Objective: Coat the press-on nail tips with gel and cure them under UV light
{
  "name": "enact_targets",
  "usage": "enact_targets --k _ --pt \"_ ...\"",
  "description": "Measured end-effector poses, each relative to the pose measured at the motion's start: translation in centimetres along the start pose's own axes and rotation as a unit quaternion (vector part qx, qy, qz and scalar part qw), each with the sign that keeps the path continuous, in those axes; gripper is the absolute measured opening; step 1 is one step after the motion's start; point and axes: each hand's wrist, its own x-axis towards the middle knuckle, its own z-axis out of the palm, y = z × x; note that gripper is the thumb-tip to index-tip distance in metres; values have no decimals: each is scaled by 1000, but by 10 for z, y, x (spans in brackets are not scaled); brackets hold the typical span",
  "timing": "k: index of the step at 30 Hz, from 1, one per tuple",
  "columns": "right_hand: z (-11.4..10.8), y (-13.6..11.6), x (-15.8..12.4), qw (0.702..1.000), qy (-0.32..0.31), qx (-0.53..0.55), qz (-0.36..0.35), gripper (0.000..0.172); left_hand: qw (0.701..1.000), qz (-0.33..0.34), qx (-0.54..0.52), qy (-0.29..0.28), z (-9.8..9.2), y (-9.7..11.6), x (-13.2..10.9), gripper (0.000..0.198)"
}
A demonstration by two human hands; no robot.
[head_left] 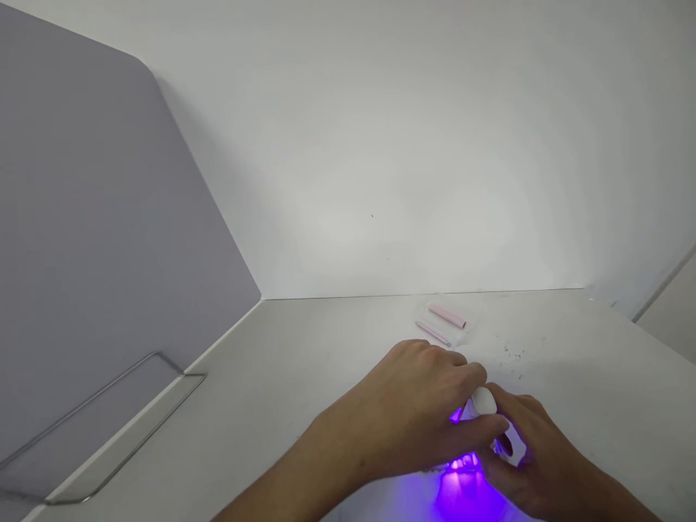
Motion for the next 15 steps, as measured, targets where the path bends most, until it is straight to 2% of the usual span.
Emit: enact_targets --k 3,6,10,13,15 --pt "1 1 -2 1000 13 8 -1 14 1000 6 -6 18 0 -1 -1 42" --pt "2 1 -2 999 23 22 0 14 997 26 -15 74 2 -4 -3 44" --pt "-1 -3 3 995 -7 100 21 14 967 112 -11 230 4 3 -5 44" --pt "-5 -7 7 986 -30 161 45 14 931 167 -29 323 3 15 -11 33" --pt "-7 -9 8 989 -24 139 48 13 893 179 -18 412 1 19 -21 31"
